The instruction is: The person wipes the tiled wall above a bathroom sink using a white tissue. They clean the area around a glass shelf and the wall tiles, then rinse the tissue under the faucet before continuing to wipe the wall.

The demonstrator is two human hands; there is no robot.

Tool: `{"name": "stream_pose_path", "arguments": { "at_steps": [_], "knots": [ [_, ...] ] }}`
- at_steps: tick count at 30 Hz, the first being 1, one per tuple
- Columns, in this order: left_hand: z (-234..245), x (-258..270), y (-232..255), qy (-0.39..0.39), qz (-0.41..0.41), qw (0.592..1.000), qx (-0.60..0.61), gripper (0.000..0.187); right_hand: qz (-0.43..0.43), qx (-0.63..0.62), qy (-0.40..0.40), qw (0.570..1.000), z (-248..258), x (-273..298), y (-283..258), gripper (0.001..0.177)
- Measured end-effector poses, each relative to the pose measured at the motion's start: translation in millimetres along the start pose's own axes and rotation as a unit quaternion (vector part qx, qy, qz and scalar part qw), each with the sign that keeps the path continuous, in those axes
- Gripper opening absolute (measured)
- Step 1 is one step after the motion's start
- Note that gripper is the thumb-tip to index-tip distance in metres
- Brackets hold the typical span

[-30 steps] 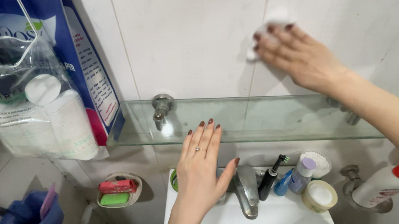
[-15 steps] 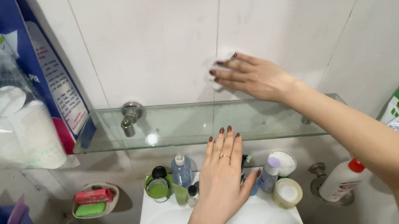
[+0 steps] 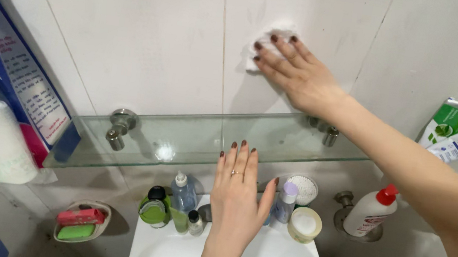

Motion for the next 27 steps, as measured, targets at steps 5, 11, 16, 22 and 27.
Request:
{"name": "stream_pose_path", "arguments": {
  "at_steps": [5,11,16,22,27],
  "knots": [
    [-16,-8,13,0.001,-0.018,1.000,0.011,0.065,0.100,-0.049,-0.106,0.988,-14,10,-25,0.055],
    [-22,-7,8,-0.018,-0.035,0.999,-0.007,0.064,0.004,-0.039,0.062,0.997,3,-6,24,0.057],
    [-30,-5,3,-0.024,-0.030,0.999,-0.024,0.063,0.124,-0.088,-0.011,0.988,-28,22,-5,0.059],
    [-34,-7,5,-0.001,-0.016,0.999,-0.030,0.060,-0.040,-0.019,0.041,0.998,-6,37,37,0.062],
    [-35,-10,6,0.014,-0.014,0.999,-0.042,0.059,-0.069,-0.080,0.025,0.994,-3,50,27,0.067]
  ]
}}
Point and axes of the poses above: each hand's wrist, its own x-axis away from the middle knuckle, its own z-axis out of the back of the hand, y = z × x, the point moved 7 cm from there along -x, towards the middle knuckle, and after that the axes turned 6 degrees about -z, right-handed, at the moved point
